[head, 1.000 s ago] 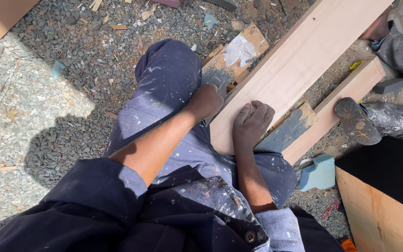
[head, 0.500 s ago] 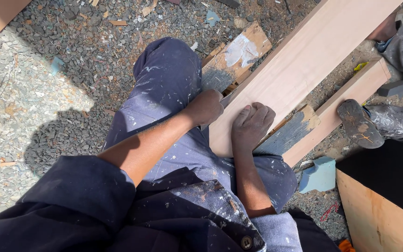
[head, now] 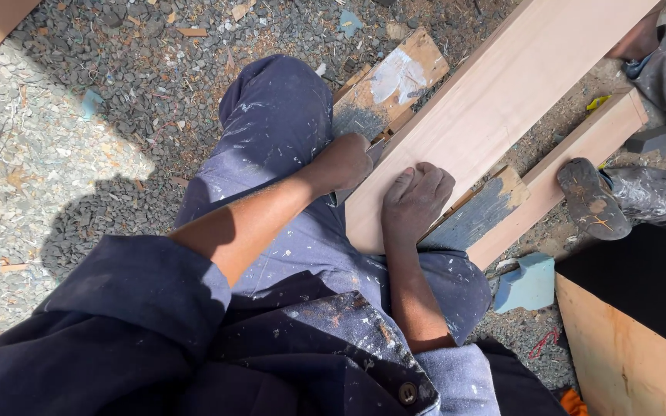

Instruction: The person manually sands a wooden plank with sandpaper to smooth its surface.

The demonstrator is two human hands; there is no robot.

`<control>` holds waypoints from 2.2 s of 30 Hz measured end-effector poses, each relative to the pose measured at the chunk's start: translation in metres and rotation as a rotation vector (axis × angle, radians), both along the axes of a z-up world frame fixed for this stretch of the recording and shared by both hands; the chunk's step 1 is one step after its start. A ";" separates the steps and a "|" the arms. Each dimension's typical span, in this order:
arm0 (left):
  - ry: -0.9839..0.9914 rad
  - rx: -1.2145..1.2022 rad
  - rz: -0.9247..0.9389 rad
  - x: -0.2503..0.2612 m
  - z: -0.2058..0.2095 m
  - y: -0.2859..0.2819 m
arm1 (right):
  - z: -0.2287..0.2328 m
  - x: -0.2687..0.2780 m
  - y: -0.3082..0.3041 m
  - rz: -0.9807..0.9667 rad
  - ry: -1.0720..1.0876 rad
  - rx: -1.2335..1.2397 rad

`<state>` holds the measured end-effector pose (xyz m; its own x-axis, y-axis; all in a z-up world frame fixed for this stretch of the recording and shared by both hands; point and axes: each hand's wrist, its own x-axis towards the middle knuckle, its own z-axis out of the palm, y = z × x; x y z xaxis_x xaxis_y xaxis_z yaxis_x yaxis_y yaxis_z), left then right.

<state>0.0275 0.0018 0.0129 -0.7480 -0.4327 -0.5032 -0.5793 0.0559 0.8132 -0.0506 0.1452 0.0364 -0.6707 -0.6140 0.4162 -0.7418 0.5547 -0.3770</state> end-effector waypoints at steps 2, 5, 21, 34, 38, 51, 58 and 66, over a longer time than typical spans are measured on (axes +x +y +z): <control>0.028 0.135 0.048 0.013 0.019 -0.003 | -0.001 0.000 0.000 -0.005 -0.007 0.005; -0.023 0.146 0.060 0.005 0.016 -0.005 | -0.006 -0.003 0.001 -0.004 0.001 0.008; -0.032 -0.177 -0.046 -0.032 -0.082 0.010 | 0.001 0.000 -0.005 0.017 0.067 0.012; -0.084 -0.002 -0.192 -0.011 -0.029 -0.010 | 0.001 0.002 -0.002 0.002 0.036 0.028; -0.072 -0.012 -0.081 -0.019 -0.043 -0.005 | -0.001 0.000 -0.002 -0.002 0.014 0.045; -0.099 -0.075 -0.128 -0.032 -0.078 -0.007 | -0.001 0.000 -0.002 -0.005 0.027 0.031; 0.055 0.168 -0.106 -0.014 -0.060 -0.017 | -0.004 0.002 -0.001 -0.008 0.031 0.036; -0.066 0.195 -0.033 -0.026 -0.077 -0.009 | -0.006 -0.001 -0.001 0.002 0.031 0.041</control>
<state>0.0018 -0.0073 -0.0646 -0.7230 -0.2978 -0.6233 -0.6321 -0.0788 0.7709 -0.0516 0.1440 0.0307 -0.6567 -0.6318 0.4118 -0.7538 0.5679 -0.3307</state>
